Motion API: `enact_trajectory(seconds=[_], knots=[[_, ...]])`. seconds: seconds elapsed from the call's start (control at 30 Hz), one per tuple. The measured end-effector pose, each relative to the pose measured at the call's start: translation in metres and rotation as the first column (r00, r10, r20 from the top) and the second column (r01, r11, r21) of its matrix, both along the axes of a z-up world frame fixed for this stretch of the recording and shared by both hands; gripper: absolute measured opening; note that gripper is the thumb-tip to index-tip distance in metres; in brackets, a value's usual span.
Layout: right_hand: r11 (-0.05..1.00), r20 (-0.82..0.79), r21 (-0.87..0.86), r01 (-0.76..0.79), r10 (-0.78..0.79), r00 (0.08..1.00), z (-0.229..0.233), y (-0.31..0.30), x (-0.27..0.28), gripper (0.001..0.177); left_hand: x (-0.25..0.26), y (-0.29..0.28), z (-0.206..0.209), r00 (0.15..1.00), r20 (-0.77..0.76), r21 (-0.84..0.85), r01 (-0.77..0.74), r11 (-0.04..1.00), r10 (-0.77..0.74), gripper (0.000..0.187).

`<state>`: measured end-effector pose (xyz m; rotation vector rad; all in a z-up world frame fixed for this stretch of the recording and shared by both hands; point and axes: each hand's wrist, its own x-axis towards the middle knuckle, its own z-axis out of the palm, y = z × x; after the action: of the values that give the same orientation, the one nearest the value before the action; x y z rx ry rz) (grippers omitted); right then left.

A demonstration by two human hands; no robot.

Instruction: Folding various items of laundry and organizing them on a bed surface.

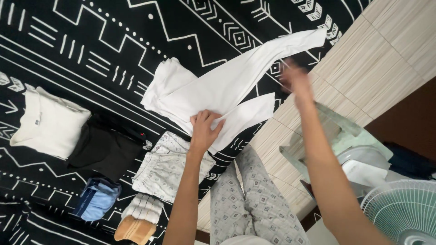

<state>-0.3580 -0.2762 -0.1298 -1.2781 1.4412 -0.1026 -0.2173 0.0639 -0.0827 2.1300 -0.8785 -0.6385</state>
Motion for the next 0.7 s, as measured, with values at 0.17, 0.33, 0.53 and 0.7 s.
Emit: enact_trajectory(seconds=[0.17,0.33,0.53,0.7], knots=[[0.718,-0.085,-0.147,-0.680,0.676,0.732,0.022,0.043,-0.019,0.056,0.015,0.009,0.015,0.999,-0.027,0.059,0.038,0.998,-0.036,0.022],[0.497,-0.103,-0.221,-0.839,0.843,0.527,0.038,0.034,-0.016,0.028,0.047,0.039,0.028,0.994,-0.050,0.157,0.102,0.982,-0.095,0.026],[0.751,0.265,-0.275,-0.600,0.659,0.704,0.069,0.007,0.050,0.020,0.082,0.071,0.046,0.982,-0.150,0.183,-0.084,0.979,0.112,0.016],[0.739,0.080,-0.348,-0.577,0.636,0.767,0.061,0.016,0.101,0.017,0.081,0.064,0.025,0.989,-0.027,0.123,-0.139,0.983,0.143,0.014]])
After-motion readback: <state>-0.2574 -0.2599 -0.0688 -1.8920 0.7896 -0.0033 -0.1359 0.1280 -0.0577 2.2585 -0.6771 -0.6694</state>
